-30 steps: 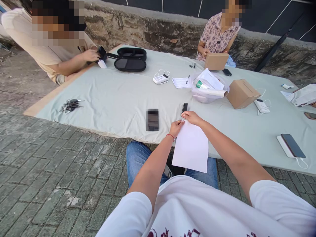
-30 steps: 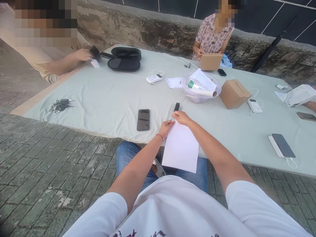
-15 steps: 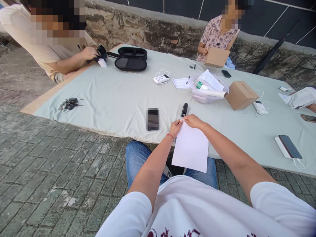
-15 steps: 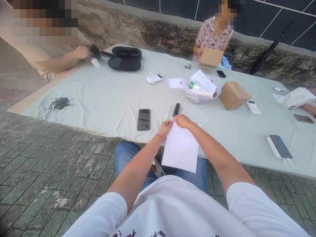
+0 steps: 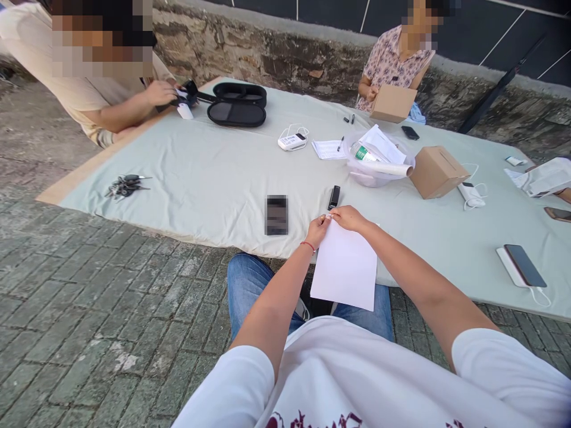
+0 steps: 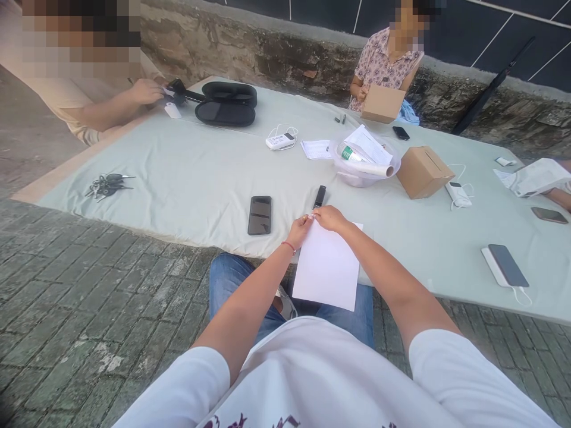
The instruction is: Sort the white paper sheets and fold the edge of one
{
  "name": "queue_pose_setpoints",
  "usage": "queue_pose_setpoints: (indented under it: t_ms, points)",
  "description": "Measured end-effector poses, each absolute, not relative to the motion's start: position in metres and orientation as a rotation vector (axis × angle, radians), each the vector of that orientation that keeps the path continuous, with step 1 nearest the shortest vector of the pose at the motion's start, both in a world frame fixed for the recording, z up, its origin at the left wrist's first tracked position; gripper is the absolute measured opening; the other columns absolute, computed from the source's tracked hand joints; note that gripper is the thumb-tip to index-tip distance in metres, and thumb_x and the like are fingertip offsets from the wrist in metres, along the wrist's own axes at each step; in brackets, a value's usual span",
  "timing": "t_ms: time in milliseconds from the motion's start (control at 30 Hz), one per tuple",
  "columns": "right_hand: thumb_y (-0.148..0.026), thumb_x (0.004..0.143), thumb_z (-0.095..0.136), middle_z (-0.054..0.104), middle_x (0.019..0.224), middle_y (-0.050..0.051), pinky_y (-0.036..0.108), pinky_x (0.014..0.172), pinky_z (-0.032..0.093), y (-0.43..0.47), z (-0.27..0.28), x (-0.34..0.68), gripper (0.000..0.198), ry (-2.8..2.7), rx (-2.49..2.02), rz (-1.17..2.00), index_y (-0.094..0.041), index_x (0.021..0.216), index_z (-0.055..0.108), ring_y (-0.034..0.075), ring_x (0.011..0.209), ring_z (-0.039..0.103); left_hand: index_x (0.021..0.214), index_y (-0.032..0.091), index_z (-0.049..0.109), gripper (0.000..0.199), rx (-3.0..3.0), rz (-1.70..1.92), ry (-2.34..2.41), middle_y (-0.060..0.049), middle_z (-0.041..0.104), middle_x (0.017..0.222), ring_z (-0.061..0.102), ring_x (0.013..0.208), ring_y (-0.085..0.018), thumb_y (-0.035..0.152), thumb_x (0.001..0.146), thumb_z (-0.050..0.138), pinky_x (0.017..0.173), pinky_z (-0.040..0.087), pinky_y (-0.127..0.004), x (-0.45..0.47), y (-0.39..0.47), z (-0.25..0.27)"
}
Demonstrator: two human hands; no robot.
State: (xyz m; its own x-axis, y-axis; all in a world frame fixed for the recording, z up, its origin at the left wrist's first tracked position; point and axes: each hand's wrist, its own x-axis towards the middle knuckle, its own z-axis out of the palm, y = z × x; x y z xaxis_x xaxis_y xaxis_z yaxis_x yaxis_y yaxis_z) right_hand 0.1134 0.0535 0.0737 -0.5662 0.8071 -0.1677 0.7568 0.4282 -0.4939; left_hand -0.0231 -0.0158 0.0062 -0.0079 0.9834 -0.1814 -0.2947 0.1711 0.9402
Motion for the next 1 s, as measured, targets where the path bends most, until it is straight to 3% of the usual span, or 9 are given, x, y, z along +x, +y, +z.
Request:
queue_pose_setpoints:
  t_ms: [300,567,733,867,1000]
  points:
    - [-0.036,0.082,0.058,0.060,0.070,-0.001,0.025,0.061,0.037,0.053,0.079,0.108,0.018,-2.325,-1.429,1.034,-0.020,0.077,0.064,0.013,0.066,0.051,0.073,0.017,0.056,0.046,0.836,1.204,1.032,0.002,0.050,0.062,0.039,0.054,-0.009,0.060,0.073,0.069,0.052,0.031,-0.024,-0.025,-0.016,0.004]
    - [-0.028,0.077,0.058,0.061,0.070,-0.001,0.025,0.057,0.036,0.054,0.073,0.099,0.011,-2.255,-1.478,1.048,-0.019,0.072,0.061,0.013,0.063,0.050,0.069,0.015,0.058,0.043,0.696,1.248,0.989,0.001,0.053,0.060,0.043,0.053,-0.008,0.054,0.068,0.076,0.052,0.033,-0.024,-0.025,-0.018,0.010]
    - [-0.040,0.078,0.061,0.065,0.075,0.000,0.025,0.063,0.039,0.057,0.073,0.099,0.023,-2.061,-1.440,1.328,-0.018,0.078,0.068,0.014,0.068,0.053,0.070,0.014,0.060,0.039,0.605,1.221,0.912,-0.001,0.060,0.064,0.051,0.058,-0.011,0.048,0.065,0.080,0.058,0.040,-0.026,-0.029,-0.019,0.016]
    - [-0.053,0.078,0.060,0.066,0.077,0.001,0.027,0.065,0.041,0.061,0.073,0.105,0.036,-1.932,-1.482,1.464,-0.018,0.078,0.069,0.015,0.071,0.054,0.067,0.015,0.058,0.037,0.572,1.197,0.943,0.001,0.057,0.059,0.048,0.054,-0.010,0.045,0.066,0.080,0.055,0.037,-0.026,-0.030,-0.019,0.017]
    - [-0.045,0.068,0.071,0.062,0.071,-0.001,0.026,0.061,0.038,0.065,0.070,0.109,0.027,-2.022,-1.408,1.452,-0.019,0.074,0.067,0.013,0.065,0.050,0.067,0.015,0.058,0.037,0.573,1.207,0.925,0.000,0.059,0.061,0.050,0.055,-0.010,0.045,0.066,0.080,0.055,0.038,-0.026,-0.029,-0.020,0.018]
